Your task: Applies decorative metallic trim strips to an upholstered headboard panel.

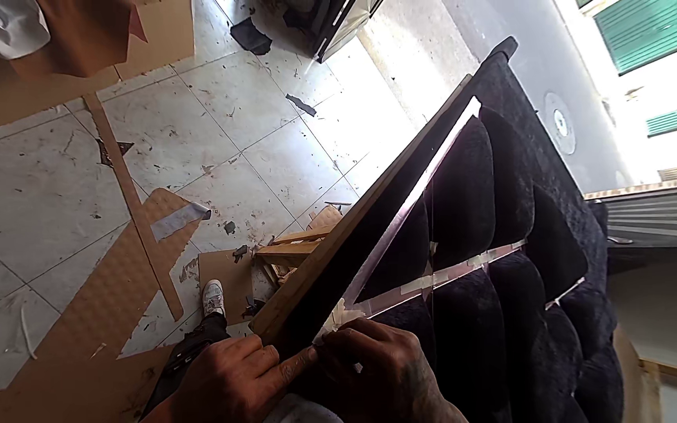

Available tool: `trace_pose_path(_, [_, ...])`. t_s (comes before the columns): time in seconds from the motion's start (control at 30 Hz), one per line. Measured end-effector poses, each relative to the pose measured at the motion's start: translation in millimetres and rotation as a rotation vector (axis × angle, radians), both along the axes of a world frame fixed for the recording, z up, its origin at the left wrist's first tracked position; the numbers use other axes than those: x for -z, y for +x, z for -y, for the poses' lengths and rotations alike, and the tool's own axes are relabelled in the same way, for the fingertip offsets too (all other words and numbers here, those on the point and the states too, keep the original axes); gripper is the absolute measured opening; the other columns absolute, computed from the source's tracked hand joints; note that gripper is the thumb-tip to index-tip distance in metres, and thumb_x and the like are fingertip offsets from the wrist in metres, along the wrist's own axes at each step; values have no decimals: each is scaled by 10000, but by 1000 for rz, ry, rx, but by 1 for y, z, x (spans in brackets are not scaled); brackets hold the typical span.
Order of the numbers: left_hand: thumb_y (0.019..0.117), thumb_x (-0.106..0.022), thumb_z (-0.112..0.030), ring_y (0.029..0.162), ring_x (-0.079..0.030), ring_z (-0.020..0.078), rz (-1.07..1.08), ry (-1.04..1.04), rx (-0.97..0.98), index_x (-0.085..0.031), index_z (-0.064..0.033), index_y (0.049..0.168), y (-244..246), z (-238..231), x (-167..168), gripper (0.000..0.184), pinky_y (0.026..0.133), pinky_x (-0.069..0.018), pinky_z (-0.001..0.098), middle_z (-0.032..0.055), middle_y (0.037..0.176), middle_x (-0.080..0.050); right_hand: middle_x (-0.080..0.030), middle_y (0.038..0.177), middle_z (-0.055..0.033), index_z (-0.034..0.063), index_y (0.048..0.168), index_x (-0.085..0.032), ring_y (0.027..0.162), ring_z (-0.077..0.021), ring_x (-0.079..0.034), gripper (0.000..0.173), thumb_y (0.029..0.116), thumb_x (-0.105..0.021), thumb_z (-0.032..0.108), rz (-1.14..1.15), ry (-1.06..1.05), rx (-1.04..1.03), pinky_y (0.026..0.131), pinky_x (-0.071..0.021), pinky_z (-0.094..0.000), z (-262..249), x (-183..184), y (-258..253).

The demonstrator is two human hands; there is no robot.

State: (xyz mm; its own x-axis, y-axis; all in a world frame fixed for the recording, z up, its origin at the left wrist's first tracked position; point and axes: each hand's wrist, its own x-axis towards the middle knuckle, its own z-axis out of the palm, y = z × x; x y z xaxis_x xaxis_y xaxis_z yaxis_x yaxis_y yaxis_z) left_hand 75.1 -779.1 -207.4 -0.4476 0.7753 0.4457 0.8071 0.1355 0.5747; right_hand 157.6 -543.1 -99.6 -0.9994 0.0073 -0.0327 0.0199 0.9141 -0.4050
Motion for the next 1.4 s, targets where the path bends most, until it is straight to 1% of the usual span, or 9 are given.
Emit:
trace_pose_path(0.2, [1021, -562, -306, 652, -576, 168, 13, 14, 20, -571, -353, 1456, 0, 0, 1, 438, 535, -446, 315, -21, 780, -632, -654, 721, 67, 214, 816, -722, 634, -50, -634, 141, 923, -698, 303, -26, 132, -68, 507, -504, -242, 6, 6, -4])
trace_pose_path(0.37, [1016, -559, -304, 647, -573, 162, 23, 10, 8, -587, -359, 1438, 0, -1, 2, 427, 529, -440, 314, -26, 775, -629, -589, 653, 64, 203, 756, -685, 567, -51, -586, 170, 889, -697, 309, -56, 195, 4, 457, -459, -241, 12, 13, -5])
trace_pose_path(0.43, [1015, -561, -304, 643, -570, 160, 24, 9, 4, -586, -367, 1439, 0, 0, 3, 429, 529, -439, 312, -27, 773, -628, -592, 652, 73, 209, 751, -687, 564, -37, -585, 161, 875, -704, 310, -59, 191, 42, 457, -465, -233, 14, 14, -4])
trace_pose_path(0.6, [1015, -572, -323, 652, -577, 161, 21, 16, 15, -561, -373, 1462, 0, 3, 6, 449, 542, -448, 313, -27, 781, -631, -668, 728, 113, 245, 820, -755, 623, 28, -617, 118, 887, -751, 341, -22, 22, 60, 511, -509, -183, 6, 7, -5])
trace_pose_path(0.8, [1013, -572, -312, 664, -583, 154, 7, 23, 40, -612, -332, 1404, 0, 5, 10, 394, 554, -456, 308, -30, 785, -636, -603, 647, 119, 244, 720, -700, 556, 23, -563, 192, 848, -746, 380, 17, 106, 79, 456, -446, -208, 10, 7, -11])
trace_pose_path(1.07, [1015, -578, -309, 659, -579, 150, 19, 26, 47, -642, -321, 1372, -4, 2, 7, 363, 552, -453, 304, -34, 776, -633, -546, 598, 110, 236, 645, -612, 513, -1, -538, 198, 785, -718, 328, -28, 222, 181, 409, -399, -230, 25, 13, -13])
trace_pose_path(1.13, [1015, -579, -311, 662, -587, 150, 31, 30, 44, -636, -324, 1384, -5, 4, 7, 374, 553, -460, 305, -31, 784, -643, -567, 623, 121, 242, 678, -640, 532, 12, -546, 171, 796, -726, 330, -31, 193, 204, 425, -419, -214, 24, 11, -11])
trace_pose_path(1.27, [1013, -588, -316, 670, -603, 143, 62, 42, 7, -631, -336, 1397, -5, 11, 11, 387, 560, -470, 304, -34, 800, -666, -685, 765, 148, 254, 837, -768, 627, 63, -622, 62, 864, -762, 308, 23, -6, 253, 520, -540, -158, 11, 3, -5])
trace_pose_path(1.4, [1010, -596, -312, 666, -606, 140, 67, 59, -4, -604, -351, 1430, -3, 14, 10, 422, 556, -469, 302, -39, 796, -667, -699, 811, 147, 268, 876, -785, 661, 62, -637, 41, 888, -762, 300, 46, -73, 225, 549, -557, -153, 9, 2, -2])
